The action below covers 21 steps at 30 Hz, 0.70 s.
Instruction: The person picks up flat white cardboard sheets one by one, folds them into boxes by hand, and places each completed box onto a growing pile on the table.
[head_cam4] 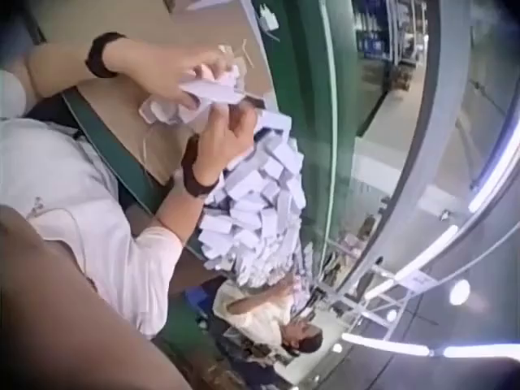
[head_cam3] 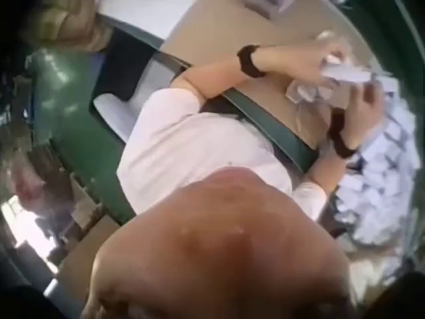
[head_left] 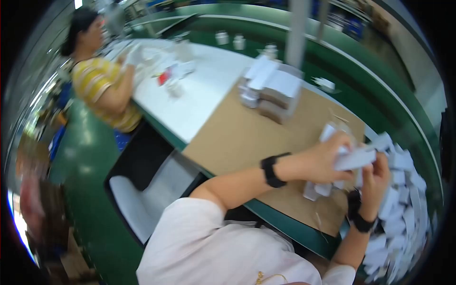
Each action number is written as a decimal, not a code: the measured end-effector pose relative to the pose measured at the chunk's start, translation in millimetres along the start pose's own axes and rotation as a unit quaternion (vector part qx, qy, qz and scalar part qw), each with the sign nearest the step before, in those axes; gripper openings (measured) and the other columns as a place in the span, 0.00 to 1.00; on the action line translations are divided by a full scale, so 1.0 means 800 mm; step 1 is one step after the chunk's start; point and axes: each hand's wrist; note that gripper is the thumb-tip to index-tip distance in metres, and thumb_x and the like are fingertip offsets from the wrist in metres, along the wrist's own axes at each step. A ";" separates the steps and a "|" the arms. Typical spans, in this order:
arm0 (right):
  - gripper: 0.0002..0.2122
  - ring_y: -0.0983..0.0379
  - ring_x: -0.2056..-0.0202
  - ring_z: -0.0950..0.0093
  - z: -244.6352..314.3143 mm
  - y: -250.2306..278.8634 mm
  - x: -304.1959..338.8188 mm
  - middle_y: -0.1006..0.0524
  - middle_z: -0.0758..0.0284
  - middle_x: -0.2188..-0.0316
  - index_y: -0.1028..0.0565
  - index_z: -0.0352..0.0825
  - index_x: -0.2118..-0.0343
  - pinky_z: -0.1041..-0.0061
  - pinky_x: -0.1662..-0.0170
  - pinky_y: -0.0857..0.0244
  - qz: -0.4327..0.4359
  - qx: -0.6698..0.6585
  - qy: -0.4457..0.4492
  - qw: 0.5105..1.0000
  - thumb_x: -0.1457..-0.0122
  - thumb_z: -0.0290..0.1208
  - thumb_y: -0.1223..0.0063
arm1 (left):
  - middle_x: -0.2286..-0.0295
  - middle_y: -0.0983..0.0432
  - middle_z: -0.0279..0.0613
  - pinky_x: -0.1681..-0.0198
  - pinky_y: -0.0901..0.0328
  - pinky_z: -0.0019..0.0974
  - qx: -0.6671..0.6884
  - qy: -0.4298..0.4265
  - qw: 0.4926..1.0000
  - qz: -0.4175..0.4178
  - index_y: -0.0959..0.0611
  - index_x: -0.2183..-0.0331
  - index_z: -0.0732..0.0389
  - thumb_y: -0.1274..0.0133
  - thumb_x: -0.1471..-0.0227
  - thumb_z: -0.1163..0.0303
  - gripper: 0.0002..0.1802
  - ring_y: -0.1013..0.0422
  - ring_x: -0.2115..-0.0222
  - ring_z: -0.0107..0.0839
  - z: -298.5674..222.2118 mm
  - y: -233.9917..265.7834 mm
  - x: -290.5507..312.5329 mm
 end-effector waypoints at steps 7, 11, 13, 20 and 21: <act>0.08 0.41 0.76 0.84 0.004 -0.042 0.018 0.35 0.75 0.80 0.31 0.33 0.70 0.87 0.69 0.46 -0.156 -0.009 0.054 0.986 0.43 0.33 0.50 | 0.58 0.35 0.57 0.57 0.39 0.41 0.144 0.048 0.988 0.028 0.57 0.44 0.57 0.44 0.54 0.55 0.47 0.32 0.62 0.47 -0.031 0.005 0.007; 0.12 0.39 0.71 0.83 0.004 -0.077 0.009 0.32 0.71 0.73 0.34 0.31 0.64 0.86 0.65 0.45 -0.180 -0.096 -0.014 0.979 0.40 0.36 0.55 | 0.55 0.39 0.53 0.57 0.39 0.37 0.137 0.021 0.988 0.074 0.52 0.46 0.58 0.52 0.48 0.56 0.37 0.36 0.58 0.41 -0.019 0.021 0.002; 0.12 0.37 0.66 0.81 -0.025 -0.046 0.011 0.31 0.68 0.68 0.33 0.31 0.64 0.84 0.60 0.45 -0.066 -0.177 -0.027 0.982 0.39 0.36 0.58 | 0.59 0.38 0.50 0.57 0.40 0.36 0.168 0.052 0.982 0.070 0.48 0.49 0.58 0.53 0.48 0.59 0.31 0.36 0.60 0.38 -0.010 0.023 0.008; 0.15 0.31 0.56 0.68 -0.010 -0.047 0.017 0.29 0.54 0.56 0.30 0.25 0.58 0.71 0.52 0.39 -0.124 0.002 0.052 0.991 0.39 0.34 0.59 | 0.64 0.35 0.51 0.60 0.38 0.34 0.230 0.078 0.969 0.036 0.54 0.49 0.60 0.52 0.48 0.62 0.35 0.35 0.63 0.35 -0.004 0.007 0.008; 0.15 0.31 0.56 0.68 -0.007 -0.048 0.017 0.29 0.54 0.56 0.30 0.25 0.58 0.71 0.52 0.39 -0.123 0.005 0.052 0.991 0.39 0.34 0.59 | 0.64 0.35 0.52 0.61 0.38 0.34 0.251 0.094 0.962 0.050 0.54 0.49 0.60 0.50 0.49 0.62 0.37 0.35 0.63 0.36 -0.007 0.008 0.006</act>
Point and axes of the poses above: each hand's wrist, its own x-axis away from the middle knuckle, its own y-axis out of the back of the hand, z = x × y
